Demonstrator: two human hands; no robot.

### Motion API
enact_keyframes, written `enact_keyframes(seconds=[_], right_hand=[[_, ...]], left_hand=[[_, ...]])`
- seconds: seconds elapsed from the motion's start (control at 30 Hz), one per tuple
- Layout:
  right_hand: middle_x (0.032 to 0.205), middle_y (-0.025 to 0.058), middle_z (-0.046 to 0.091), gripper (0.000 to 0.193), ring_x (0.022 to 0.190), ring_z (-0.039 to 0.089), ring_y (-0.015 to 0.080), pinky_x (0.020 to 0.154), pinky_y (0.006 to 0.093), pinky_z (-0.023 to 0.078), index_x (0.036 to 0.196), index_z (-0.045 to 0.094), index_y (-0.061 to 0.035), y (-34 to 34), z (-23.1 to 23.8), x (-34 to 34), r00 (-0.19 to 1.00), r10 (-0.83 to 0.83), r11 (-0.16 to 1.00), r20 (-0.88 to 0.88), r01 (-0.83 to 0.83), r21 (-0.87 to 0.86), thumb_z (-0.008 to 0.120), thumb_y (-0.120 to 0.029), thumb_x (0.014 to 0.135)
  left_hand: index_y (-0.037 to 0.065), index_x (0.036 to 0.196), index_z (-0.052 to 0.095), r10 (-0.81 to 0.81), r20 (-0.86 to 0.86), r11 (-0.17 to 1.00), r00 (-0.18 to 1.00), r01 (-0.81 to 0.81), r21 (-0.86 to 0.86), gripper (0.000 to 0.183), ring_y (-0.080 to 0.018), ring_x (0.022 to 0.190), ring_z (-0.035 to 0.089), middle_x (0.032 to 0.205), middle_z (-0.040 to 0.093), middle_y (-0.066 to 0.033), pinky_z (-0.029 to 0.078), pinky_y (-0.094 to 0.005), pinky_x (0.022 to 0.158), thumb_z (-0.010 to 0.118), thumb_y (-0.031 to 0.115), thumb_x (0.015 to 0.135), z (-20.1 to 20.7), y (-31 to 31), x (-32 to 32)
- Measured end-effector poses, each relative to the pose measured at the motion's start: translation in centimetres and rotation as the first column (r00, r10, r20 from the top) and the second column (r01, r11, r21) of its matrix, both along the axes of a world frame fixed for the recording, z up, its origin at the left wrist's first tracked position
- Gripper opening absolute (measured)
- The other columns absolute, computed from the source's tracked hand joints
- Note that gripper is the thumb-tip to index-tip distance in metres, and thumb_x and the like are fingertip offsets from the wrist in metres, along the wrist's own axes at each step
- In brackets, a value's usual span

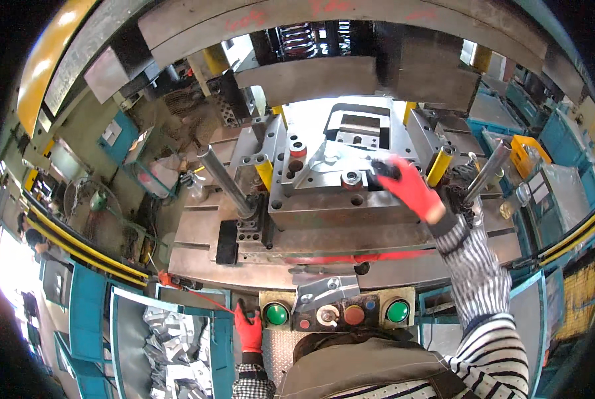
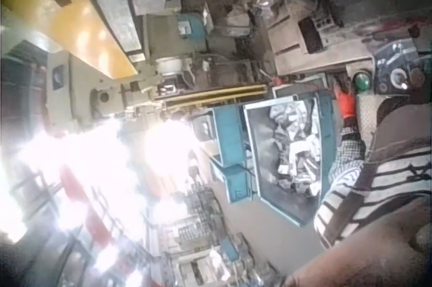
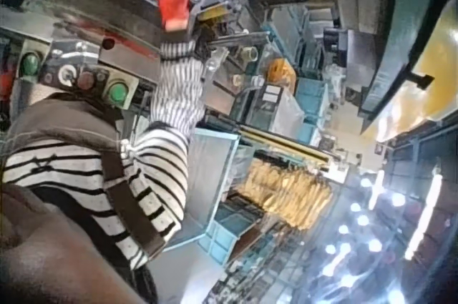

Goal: Operating a large metal press machine to stamp metal components, then depositing them into a storage bin.

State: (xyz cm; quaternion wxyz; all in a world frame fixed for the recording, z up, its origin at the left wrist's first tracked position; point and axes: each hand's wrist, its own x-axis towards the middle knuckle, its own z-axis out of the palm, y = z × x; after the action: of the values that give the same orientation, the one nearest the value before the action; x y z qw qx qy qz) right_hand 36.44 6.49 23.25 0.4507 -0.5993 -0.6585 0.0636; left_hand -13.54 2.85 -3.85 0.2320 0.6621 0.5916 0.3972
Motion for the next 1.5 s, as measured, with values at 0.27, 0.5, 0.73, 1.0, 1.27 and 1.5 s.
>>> enact_keyframes(seconds=[0.27, 0.5, 0.73, 1.0, 1.27, 1.5], right_hand=[[0.106, 0.0143, 0.055, 0.059, 0.099, 0.052, 0.026, 0.084, 0.0338, 0.039, 0.113, 0.045, -0.001, -24.3, -14.0, -1.4, 0.904, -0.295, 0.638, -0.31, -0.055, -0.768, 0.066, -0.034, 0.069], [0.12, 0.0206, 0.04, 0.089, 0.114, 0.035, 0.0312, 0.095, 0.0377, 0.03, 0.124, 0.028, 0.0001, -27.2, -30.7, -6.4, 0.795, -0.543, 0.757, -0.27, 0.325, -0.567, 0.077, -0.022, 0.053], [0.12, 0.027, 0.037, 0.1, 0.113, 0.035, 0.0361, 0.095, 0.0384, 0.031, 0.123, 0.024, 0.0094, -26.9, -31.6, -6.5, 0.782, -0.604, 0.668, -0.155, 0.39, -0.634, 0.076, -0.037, 0.051], [0.115, 0.0238, 0.04, 0.089, 0.11, 0.036, 0.036, 0.093, 0.0394, 0.031, 0.121, 0.028, 0.0021, -26.8, -31.8, -6.7, 0.762, -0.637, 0.637, -0.115, 0.437, -0.635, 0.076, -0.027, 0.053], [0.122, 0.0278, 0.033, 0.108, 0.115, 0.033, 0.0366, 0.094, 0.0376, 0.031, 0.124, 0.017, 0.0122, -26.6, -31.7, -6.3, 0.773, -0.62, 0.622, -0.136, 0.378, -0.685, 0.076, -0.041, 0.051], [0.117, 0.0259, 0.038, 0.101, 0.11, 0.038, 0.0362, 0.092, 0.0381, 0.033, 0.123, 0.023, 0.0096, -26.7, -30.5, -6.7, 0.775, -0.603, 0.659, -0.188, 0.352, -0.665, 0.076, -0.039, 0.052]], left_hand=[[0.001, 0.125, 0.028, 0.073, 0.157, 0.588, 0.985, 0.085, -0.805, 0.07, -0.0199, 0.095, 0.051, 0.11, 0.049, -0.0135, 0.046, -0.0284, 0.074, 0.068, 0.005, 0.067, -6.4, 2.7, -2.3], [-0.003, 0.122, 0.03, -0.114, 0.366, 0.845, 0.924, 0.284, -0.454, 0.08, -0.0207, 0.095, 0.052, 0.111, 0.049, -0.0131, 0.046, -0.0307, 0.078, 0.074, 0.009, 0.057, -7.9, 1.9, -0.4], [-0.006, 0.12, 0.033, -0.037, 0.255, 0.866, 0.966, 0.158, -0.474, 0.08, -0.0219, 0.099, 0.05, 0.11, 0.05, -0.0152, 0.042, -0.0308, 0.083, 0.075, 0.009, 0.054, -5.2, 0.9, 0.9], [-0.006, 0.121, 0.032, -0.011, 0.233, 0.864, 0.972, 0.126, -0.487, 0.082, -0.0227, 0.103, 0.047, 0.114, 0.047, -0.0154, 0.038, -0.0306, 0.088, 0.075, 0.009, 0.053, -6.3, 1.0, 0.4], [-0.007, 0.119, 0.034, 0.019, 0.331, 0.861, 0.943, 0.153, -0.485, 0.077, -0.0227, 0.098, 0.05, 0.109, 0.05, -0.0148, 0.042, -0.0308, 0.084, 0.073, 0.005, 0.053, -4.8, 0.5, 1.4], [-0.006, 0.116, 0.038, 0.017, 0.296, 0.89, 0.955, 0.121, -0.44, 0.073, -0.0199, 0.092, 0.051, 0.103, 0.053, -0.0125, 0.044, -0.0309, 0.078, 0.073, 0.002, 0.053, -6.8, 1.2, 0.6]])
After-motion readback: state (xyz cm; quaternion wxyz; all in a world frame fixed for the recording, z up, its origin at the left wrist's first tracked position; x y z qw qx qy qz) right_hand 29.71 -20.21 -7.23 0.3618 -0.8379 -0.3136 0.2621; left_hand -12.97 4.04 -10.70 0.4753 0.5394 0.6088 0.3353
